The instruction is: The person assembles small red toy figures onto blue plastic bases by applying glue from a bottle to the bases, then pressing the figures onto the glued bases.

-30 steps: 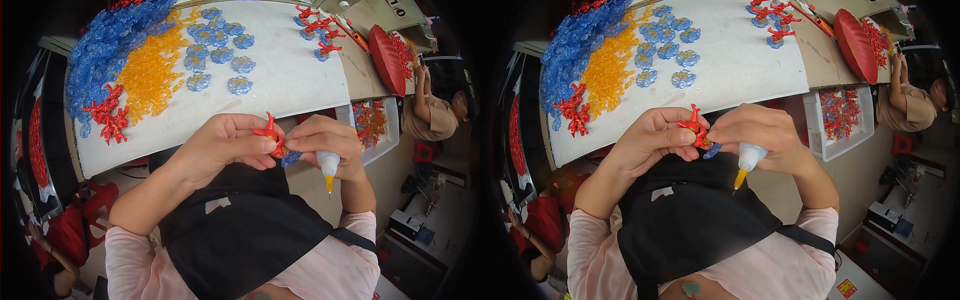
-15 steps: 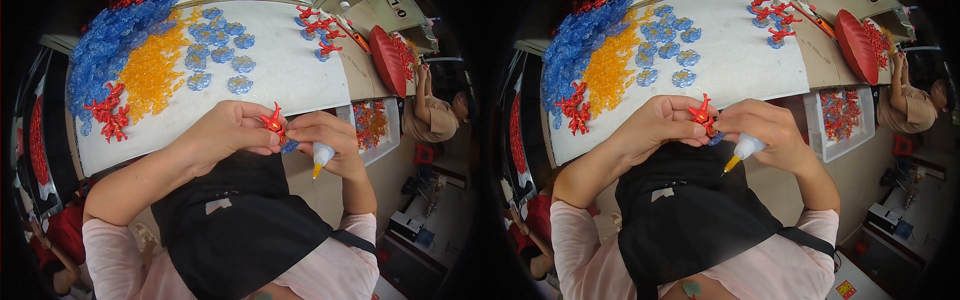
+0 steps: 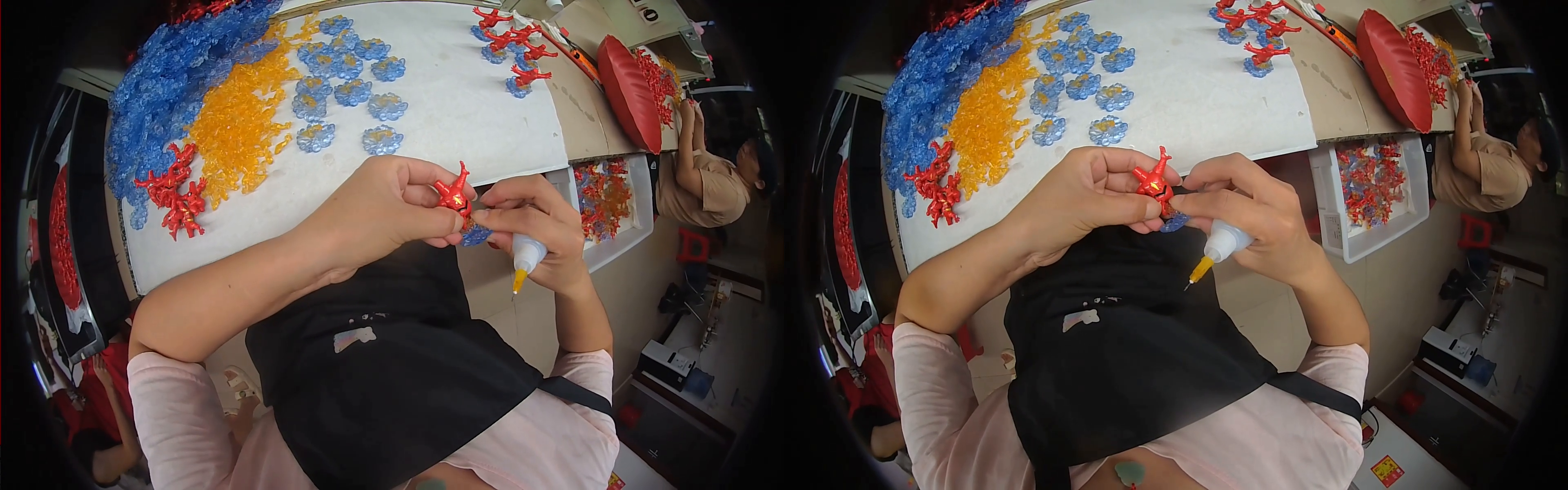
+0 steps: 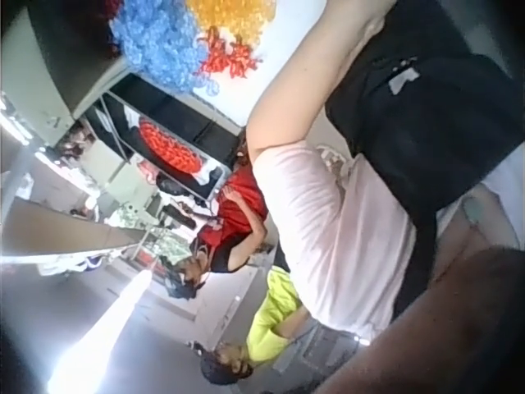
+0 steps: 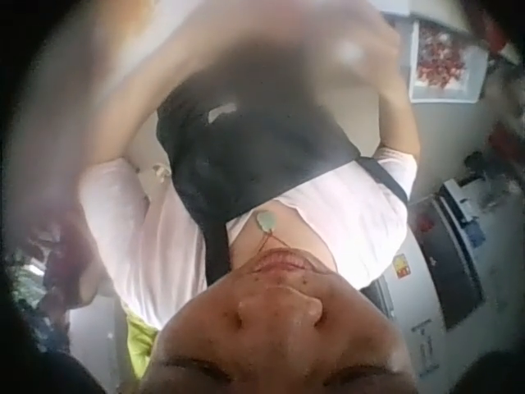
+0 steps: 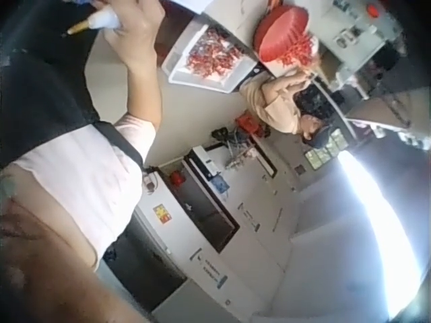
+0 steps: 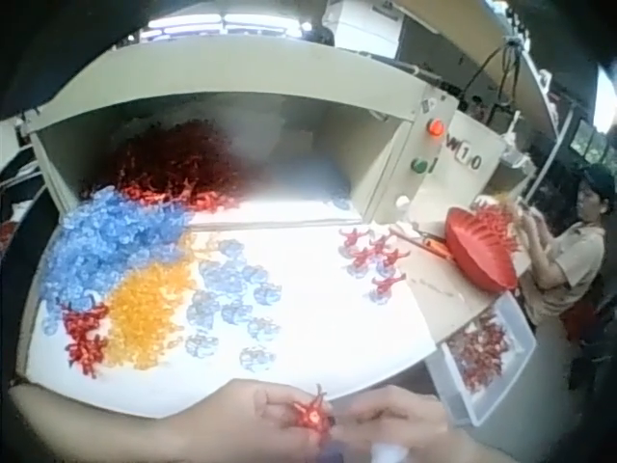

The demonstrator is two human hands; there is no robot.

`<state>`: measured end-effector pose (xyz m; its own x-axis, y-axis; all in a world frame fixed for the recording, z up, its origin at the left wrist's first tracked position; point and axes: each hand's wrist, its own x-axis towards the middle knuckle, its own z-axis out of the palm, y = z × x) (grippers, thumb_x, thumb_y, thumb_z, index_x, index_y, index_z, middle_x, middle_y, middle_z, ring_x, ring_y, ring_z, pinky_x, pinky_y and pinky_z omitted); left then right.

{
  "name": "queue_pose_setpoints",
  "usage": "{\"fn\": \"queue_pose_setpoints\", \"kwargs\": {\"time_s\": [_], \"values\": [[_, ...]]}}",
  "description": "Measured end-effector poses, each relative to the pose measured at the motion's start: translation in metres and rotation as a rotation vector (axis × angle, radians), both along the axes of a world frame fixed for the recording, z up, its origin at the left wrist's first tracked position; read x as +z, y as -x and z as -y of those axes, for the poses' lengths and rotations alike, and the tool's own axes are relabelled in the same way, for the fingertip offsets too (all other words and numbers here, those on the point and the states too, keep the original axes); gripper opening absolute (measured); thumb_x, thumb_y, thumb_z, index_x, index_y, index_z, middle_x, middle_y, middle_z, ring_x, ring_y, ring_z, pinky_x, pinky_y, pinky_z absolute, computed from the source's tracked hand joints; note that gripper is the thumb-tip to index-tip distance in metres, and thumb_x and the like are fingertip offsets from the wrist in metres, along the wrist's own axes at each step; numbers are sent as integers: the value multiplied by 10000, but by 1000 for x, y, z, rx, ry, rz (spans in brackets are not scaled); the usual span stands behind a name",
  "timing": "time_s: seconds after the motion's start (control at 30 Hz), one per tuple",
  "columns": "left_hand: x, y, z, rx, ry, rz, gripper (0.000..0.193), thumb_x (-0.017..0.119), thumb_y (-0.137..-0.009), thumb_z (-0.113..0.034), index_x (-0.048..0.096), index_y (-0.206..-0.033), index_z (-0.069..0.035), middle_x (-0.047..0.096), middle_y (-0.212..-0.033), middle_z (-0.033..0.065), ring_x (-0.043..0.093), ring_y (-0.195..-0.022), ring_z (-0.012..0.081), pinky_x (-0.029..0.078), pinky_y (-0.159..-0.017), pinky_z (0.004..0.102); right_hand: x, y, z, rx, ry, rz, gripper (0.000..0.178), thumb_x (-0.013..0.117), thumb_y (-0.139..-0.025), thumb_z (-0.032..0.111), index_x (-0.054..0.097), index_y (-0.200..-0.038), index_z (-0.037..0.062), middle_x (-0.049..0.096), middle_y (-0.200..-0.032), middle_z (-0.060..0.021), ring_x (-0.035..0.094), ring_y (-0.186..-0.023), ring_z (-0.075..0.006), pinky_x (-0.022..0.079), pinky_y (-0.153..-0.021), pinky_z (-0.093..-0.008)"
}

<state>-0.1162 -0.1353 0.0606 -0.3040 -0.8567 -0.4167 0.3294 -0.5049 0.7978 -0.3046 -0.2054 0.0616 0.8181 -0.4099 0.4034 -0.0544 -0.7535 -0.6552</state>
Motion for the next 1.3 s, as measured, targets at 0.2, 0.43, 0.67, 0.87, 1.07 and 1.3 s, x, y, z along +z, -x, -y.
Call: {"fn": "queue_pose_setpoints", "kwargs": {"time_s": [0.2,0.43,0.67,0.87,1.07,1.3], "values": [[-1,5,8,-22,23,-10,262,564,-772,-34,535,-1028,13,613,-829,81,578,-716,84,469,-669,191,-3,6,3,-39,15,25,247,689,-586,16,633,-826,31,550,-834,-100,584,-669,-179,475,-553,-260],[0,15,23,-44,11,49,262,576,-767,-36,539,-1022,15,613,-823,78,577,-700,84,477,-672,193,-11,17,10,-85,12,73,244,680,-593,-3,631,-830,28,553,-825,-94,576,-656,-174,467,-541,-256],[-3,29,41,-88,50,88,255,557,-776,-37,538,-1026,14,610,-824,75,575,-703,80,472,-680,187,-19,33,20,-144,42,123,254,668,-593,-28,635,-836,38,553,-826,-95,570,-654,-163,465,-546,-254],[-27,32,100,-136,519,533,242,538,-763,-35,555,-1002,-3,611,-827,64,581,-751,101,469,-702,220,-51,34,51,-372,148,125,291,665,-609,-49,635,-878,58,524,-945,-100,547,-637,-153,458,-551,-240],[-39,63,147,-107,1038,1300,225,553,-698,-73,592,-918,-50,605,-804,152,595,-762,283,479,-669,367,-52,44,45,-680,294,252,260,676,-630,-32,634,-870,59,542,-930,-104,533,-818,-199,456,-640,-272],[-72,111,170,209,1260,1215,152,516,-715,-200,603,-766,-87,586,-769,110,580,-769,262,441,-607,401,-70,90,23,-799,316,171,196,580,-749,-33,560,-942,-8,525,-996,-144,517,-870,-240,453,-701,-298]]}}
